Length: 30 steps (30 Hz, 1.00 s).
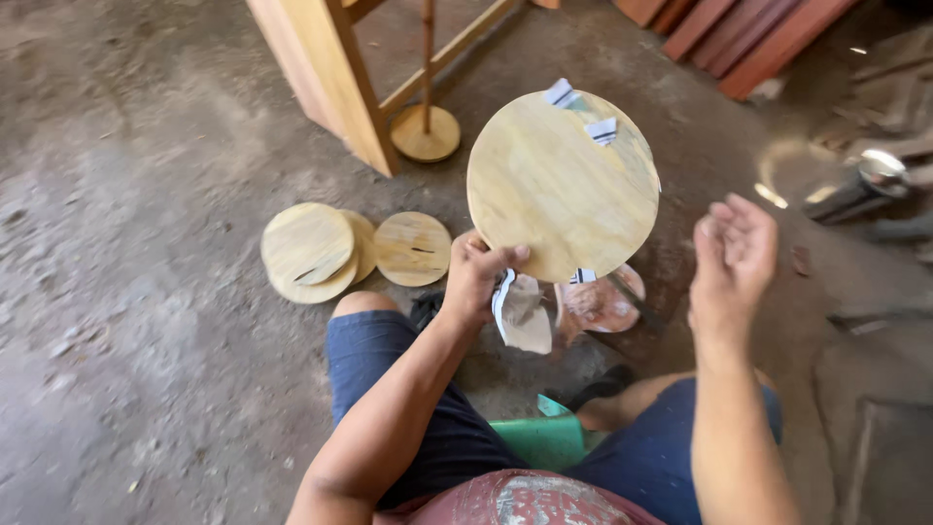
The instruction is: The person sits on a small stool and uses a putty knife to apply a brown filler paste from a wooden scoop onto circular wooden discs. The person spreads the filler into surface imperfections on each disc and sets them aside.
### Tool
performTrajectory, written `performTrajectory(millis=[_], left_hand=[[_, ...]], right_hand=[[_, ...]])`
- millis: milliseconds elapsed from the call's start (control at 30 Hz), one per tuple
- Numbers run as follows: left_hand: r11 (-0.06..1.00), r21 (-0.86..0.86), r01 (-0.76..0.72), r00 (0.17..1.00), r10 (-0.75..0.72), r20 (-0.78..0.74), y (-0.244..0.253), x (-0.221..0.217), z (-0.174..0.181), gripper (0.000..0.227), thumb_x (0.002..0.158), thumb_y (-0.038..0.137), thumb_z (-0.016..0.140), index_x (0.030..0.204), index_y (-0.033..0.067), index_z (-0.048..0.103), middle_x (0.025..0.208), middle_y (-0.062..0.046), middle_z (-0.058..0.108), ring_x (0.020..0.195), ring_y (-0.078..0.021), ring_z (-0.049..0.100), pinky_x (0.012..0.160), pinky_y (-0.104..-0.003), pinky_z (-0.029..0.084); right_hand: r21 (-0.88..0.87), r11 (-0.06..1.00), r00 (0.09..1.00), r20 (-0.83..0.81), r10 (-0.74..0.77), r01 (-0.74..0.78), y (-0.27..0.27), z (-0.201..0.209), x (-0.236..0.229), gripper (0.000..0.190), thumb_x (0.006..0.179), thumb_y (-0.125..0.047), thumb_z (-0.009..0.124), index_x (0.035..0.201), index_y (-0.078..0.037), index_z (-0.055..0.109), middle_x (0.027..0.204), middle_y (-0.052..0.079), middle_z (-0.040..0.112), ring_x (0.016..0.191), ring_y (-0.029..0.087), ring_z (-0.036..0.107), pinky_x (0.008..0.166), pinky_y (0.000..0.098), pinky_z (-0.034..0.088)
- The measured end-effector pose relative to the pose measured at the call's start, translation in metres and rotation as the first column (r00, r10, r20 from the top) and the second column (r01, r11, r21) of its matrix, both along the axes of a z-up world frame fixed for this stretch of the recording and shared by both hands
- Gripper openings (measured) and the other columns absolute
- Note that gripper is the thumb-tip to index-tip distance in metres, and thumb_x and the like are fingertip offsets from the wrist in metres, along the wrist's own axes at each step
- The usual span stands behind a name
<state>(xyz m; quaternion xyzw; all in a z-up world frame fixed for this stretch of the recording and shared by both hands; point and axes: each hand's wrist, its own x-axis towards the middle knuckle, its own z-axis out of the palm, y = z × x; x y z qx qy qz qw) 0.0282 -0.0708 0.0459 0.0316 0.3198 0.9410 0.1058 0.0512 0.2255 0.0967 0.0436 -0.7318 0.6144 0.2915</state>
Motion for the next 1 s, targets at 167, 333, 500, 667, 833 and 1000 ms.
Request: performTrajectory(millis=[167,333,500,667,833,1000], left_hand=[[0.952,-0.179,-0.247,0.963,0.262,0.063,-0.076,-0.021,0.012,0.023,0.084,-0.001,0.072,0.103,-0.0138,0.071,0.09,-0.015,0.073,0.071,-0.0191,0.068,0.067,-0.032,0.056],[0.703,-0.597,-0.386,0.863,0.504,0.036,-0.17,-0.041,0.013,0.018,0.078,0.005,0.069,0.089,-0.0073,0.077,0.073,-0.011,0.074,0.056,-0.0153,0.066,0.054,-0.03,0.054],[0.464,-0.804,-0.371,0.767,0.642,0.017,-0.234,-0.148,-0.044,0.019,0.077,0.008,0.074,0.079,-0.0108,0.071,0.062,-0.01,0.067,0.047,-0.0178,0.06,0.043,-0.035,0.043],[0.057,-0.976,-0.211,0.638,0.765,-0.093,-0.264,-0.265,-0.138,0.025,0.072,0.012,0.073,0.086,-0.0081,0.072,0.08,-0.02,0.075,0.071,-0.0283,0.077,0.064,-0.04,0.06],[-0.226,-0.967,0.116,0.596,0.795,-0.114,-0.264,-0.354,-0.206,0.029,0.078,0.021,0.068,0.099,0.0017,0.074,0.104,-0.023,0.073,0.1,-0.0384,0.071,0.088,-0.046,0.056],[-0.285,-0.938,0.199,0.641,0.762,-0.096,-0.239,-0.399,-0.259,0.028,0.081,0.023,0.067,0.098,0.0018,0.074,0.105,-0.022,0.073,0.101,-0.0385,0.071,0.088,-0.047,0.057]], right_hand=[[0.038,0.999,0.997,0.072,-0.007,0.004,0.039,-0.042,0.036,0.025,0.114,0.001,0.065,0.136,0.006,0.057,0.125,0.008,0.064,0.118,0.011,0.062,0.109,0.0238,0.051],[0.184,0.981,0.972,0.212,-0.097,0.058,0.05,-0.097,0.053,0.019,0.111,0.0,0.069,0.128,0.007,0.064,0.116,0.008,0.068,0.104,0.009,0.062,0.097,0.0226,0.051],[0.451,0.892,0.975,0.187,-0.118,0.022,0.038,-0.106,0.047,0.014,0.109,0.001,0.071,0.122,0.004,0.065,0.118,0.013,0.069,0.108,0.016,0.067,0.1,0.0257,0.053],[0.693,0.719,0.982,0.099,-0.16,0.047,0.028,-0.111,0.048,0.017,0.104,0.0,0.074,0.121,0.001,0.069,0.117,0.017,0.07,0.109,0.024,0.07,0.101,0.0306,0.056],[0.701,0.713,0.973,0.174,-0.149,-0.016,0.069,-0.158,0.059,0.017,0.103,-0.009,0.072,0.118,-0.004,0.067,0.113,0.011,0.066,0.104,0.02,0.067,0.099,0.0278,0.056],[0.752,0.643,0.929,0.325,-0.175,-0.142,0.156,-0.247,0.059,0.018,0.093,-0.01,0.075,0.11,-0.005,0.068,0.106,0.01,0.067,0.097,0.021,0.068,0.094,0.0299,0.056]])
